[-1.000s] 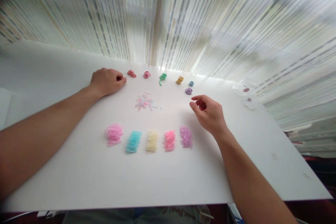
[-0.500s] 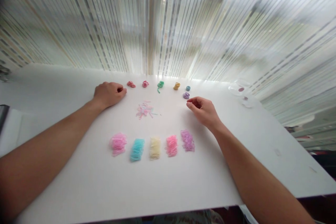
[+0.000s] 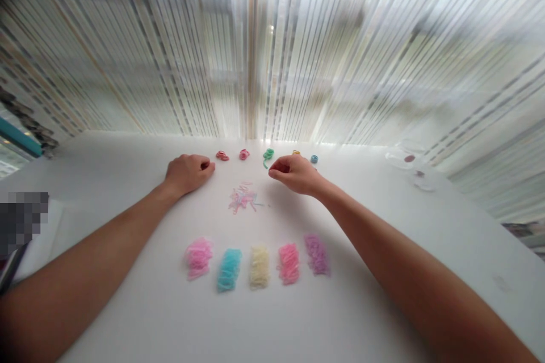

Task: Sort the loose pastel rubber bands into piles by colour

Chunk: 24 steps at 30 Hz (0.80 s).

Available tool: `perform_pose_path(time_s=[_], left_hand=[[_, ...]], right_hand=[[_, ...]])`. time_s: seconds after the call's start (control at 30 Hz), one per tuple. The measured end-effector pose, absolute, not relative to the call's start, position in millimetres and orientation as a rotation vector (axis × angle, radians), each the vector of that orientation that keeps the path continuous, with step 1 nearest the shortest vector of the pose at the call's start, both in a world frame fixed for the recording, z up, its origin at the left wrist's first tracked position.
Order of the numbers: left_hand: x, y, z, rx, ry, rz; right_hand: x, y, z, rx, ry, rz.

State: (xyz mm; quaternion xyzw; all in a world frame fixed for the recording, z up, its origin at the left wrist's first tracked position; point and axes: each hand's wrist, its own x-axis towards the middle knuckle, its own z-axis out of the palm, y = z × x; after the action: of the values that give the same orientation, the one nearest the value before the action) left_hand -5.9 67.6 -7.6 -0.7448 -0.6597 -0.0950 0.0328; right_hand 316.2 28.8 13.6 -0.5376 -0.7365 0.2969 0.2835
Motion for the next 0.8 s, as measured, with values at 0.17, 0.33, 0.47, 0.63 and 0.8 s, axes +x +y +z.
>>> perform_pose_path(time_s=[0.17,0.33,0.47,0.63,0.8], left_hand=[[-5,66,-6,-2.274,-2.030,-0.270],[-5,65,-6,-2.251,-2.042,-0.262],[-5,64,-7,-2.250,-2.035,-0.271],[-5,63,-6,-2.242,-2.032,-0.270],[-5,63,-5,-2.237,-2.037,-0.269]], right_hand=[[294,40,3,-1.272,-2.035,0.895],[290,30,-4,-1.135,-2.157,0.862],[291,26,-8,-1.074,-2.205,0.822],[290,26,-10,-1.006,-2.263,0.779],[291,24,-10,-0.958,-2.271,0.796]])
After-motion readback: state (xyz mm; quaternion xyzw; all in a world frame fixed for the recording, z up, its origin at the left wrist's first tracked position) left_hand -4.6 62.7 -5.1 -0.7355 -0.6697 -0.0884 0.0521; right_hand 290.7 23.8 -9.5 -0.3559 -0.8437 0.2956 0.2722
